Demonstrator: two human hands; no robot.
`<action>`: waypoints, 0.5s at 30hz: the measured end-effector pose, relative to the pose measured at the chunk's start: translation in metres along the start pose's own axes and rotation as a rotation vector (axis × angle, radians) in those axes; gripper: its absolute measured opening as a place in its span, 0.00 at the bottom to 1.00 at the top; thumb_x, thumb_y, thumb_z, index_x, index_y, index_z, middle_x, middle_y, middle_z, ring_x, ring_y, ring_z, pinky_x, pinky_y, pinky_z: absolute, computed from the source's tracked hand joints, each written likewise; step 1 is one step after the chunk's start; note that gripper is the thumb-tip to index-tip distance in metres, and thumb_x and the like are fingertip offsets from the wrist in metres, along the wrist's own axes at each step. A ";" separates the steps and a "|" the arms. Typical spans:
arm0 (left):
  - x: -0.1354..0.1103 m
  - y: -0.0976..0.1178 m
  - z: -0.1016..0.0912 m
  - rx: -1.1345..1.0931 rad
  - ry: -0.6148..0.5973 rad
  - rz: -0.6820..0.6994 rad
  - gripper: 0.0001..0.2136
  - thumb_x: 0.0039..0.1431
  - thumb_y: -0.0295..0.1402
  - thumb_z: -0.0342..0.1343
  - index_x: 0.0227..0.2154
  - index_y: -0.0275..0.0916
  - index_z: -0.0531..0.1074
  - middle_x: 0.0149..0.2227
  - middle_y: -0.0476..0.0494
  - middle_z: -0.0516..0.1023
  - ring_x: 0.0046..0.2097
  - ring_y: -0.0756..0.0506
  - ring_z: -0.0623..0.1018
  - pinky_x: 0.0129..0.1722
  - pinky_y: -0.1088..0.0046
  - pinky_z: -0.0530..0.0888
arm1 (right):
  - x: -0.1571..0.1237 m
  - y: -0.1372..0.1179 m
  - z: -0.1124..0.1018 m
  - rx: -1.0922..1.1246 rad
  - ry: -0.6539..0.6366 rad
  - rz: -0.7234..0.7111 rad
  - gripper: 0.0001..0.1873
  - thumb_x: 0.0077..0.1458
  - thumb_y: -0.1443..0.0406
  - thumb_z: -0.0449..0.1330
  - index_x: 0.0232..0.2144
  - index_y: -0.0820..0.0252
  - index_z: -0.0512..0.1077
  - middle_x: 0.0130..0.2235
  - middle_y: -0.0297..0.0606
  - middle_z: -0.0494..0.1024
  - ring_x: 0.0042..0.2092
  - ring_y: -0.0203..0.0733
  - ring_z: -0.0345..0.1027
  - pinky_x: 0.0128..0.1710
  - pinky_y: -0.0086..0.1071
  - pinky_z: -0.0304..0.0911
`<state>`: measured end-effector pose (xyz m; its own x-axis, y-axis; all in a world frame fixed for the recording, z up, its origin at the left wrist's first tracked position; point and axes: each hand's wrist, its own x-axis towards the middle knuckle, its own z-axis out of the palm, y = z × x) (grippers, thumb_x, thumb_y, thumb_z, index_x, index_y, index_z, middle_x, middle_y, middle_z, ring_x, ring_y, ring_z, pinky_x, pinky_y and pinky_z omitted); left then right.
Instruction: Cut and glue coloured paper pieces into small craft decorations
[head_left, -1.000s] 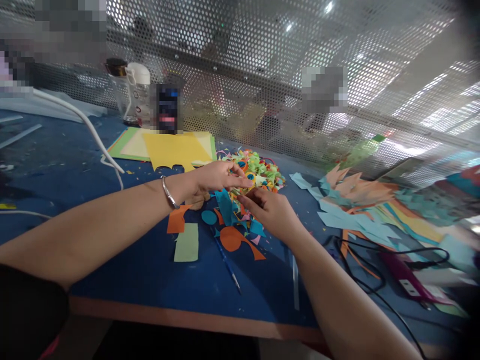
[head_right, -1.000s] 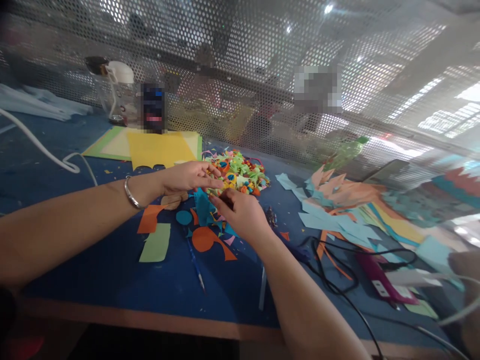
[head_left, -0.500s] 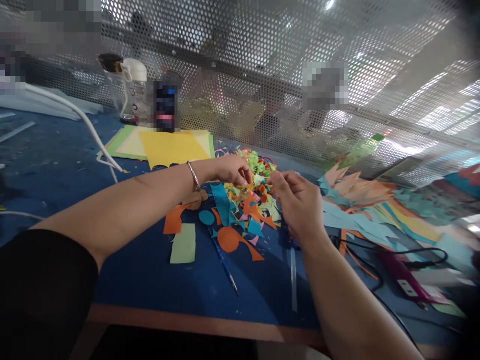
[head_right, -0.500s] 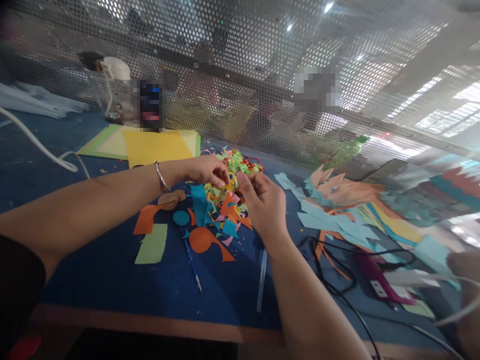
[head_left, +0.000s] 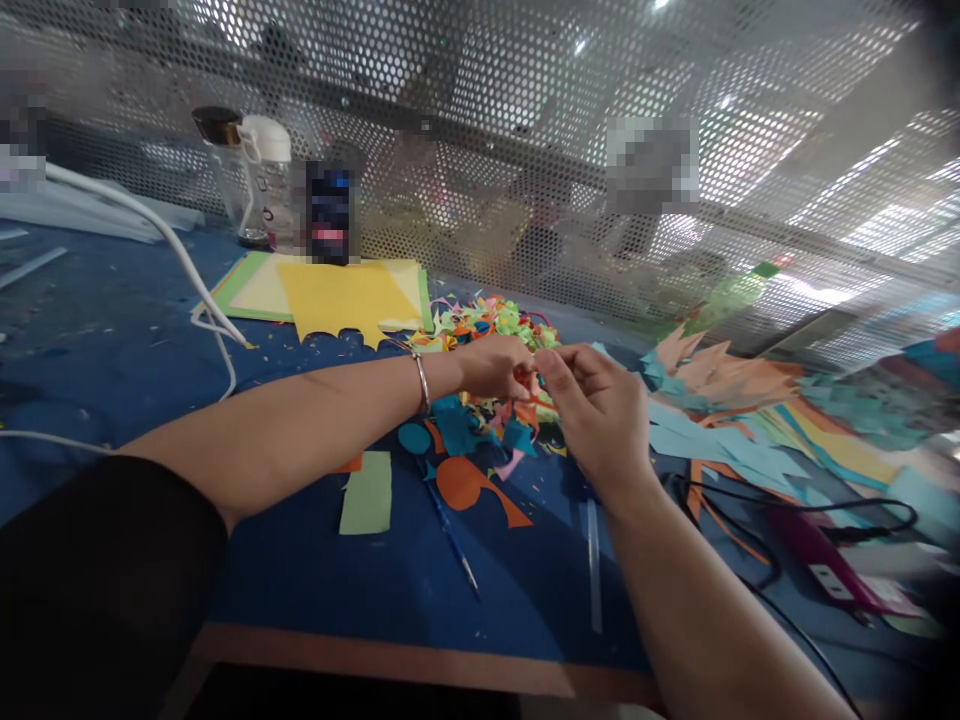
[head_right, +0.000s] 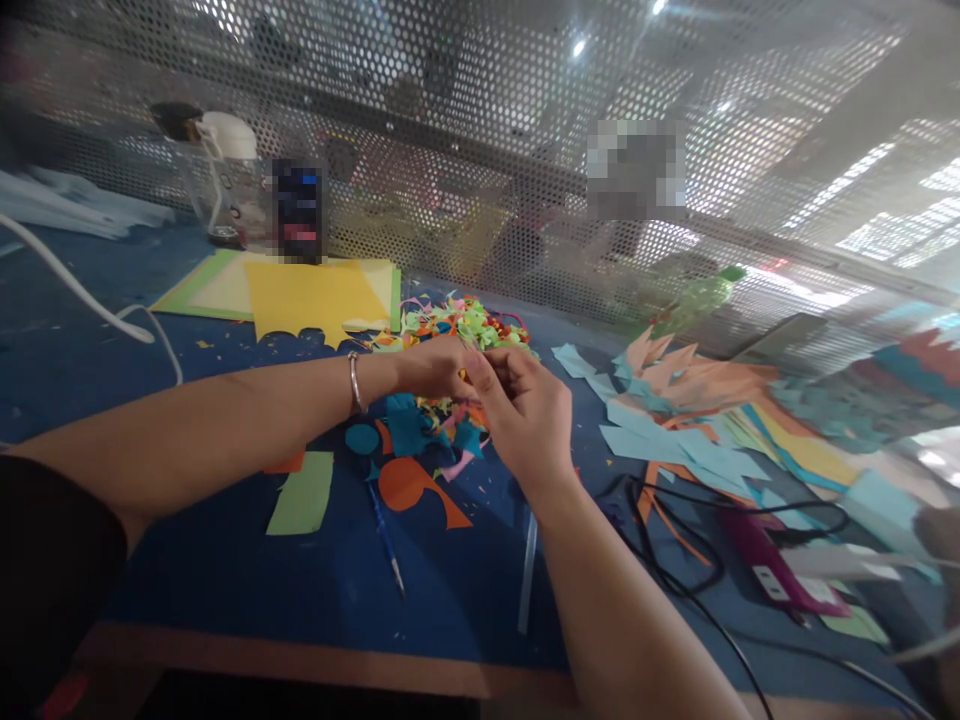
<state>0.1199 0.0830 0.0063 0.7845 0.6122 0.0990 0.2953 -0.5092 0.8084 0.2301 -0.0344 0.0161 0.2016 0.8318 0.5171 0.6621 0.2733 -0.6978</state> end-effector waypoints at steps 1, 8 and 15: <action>0.008 -0.002 -0.005 0.013 -0.007 -0.007 0.07 0.48 0.23 0.64 0.20 0.36 0.73 0.21 0.51 0.73 0.29 0.48 0.74 0.34 0.71 0.72 | 0.000 0.001 0.000 0.003 0.010 0.002 0.19 0.59 0.50 0.59 0.28 0.59 0.72 0.23 0.31 0.67 0.24 0.33 0.56 0.24 0.30 0.52; 0.050 -0.021 -0.048 0.053 0.162 -0.108 0.05 0.52 0.28 0.63 0.33 0.33 0.79 0.28 0.43 0.81 0.30 0.48 0.78 0.33 0.73 0.74 | 0.001 0.001 0.000 0.058 0.072 -0.016 0.19 0.59 0.50 0.60 0.27 0.60 0.72 0.20 0.28 0.63 0.22 0.31 0.51 0.22 0.28 0.48; 0.029 -0.026 -0.084 0.214 0.119 -0.146 0.15 0.52 0.29 0.63 0.44 0.34 0.78 0.40 0.39 0.83 0.36 0.47 0.80 0.41 0.71 0.73 | 0.002 0.000 -0.001 0.025 0.079 -0.019 0.20 0.59 0.50 0.60 0.27 0.60 0.71 0.21 0.28 0.63 0.23 0.31 0.51 0.22 0.29 0.48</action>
<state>0.0893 0.1652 0.0369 0.6595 0.7486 0.0682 0.5188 -0.5190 0.6794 0.2316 -0.0333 0.0179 0.2467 0.7858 0.5672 0.6480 0.3014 -0.6995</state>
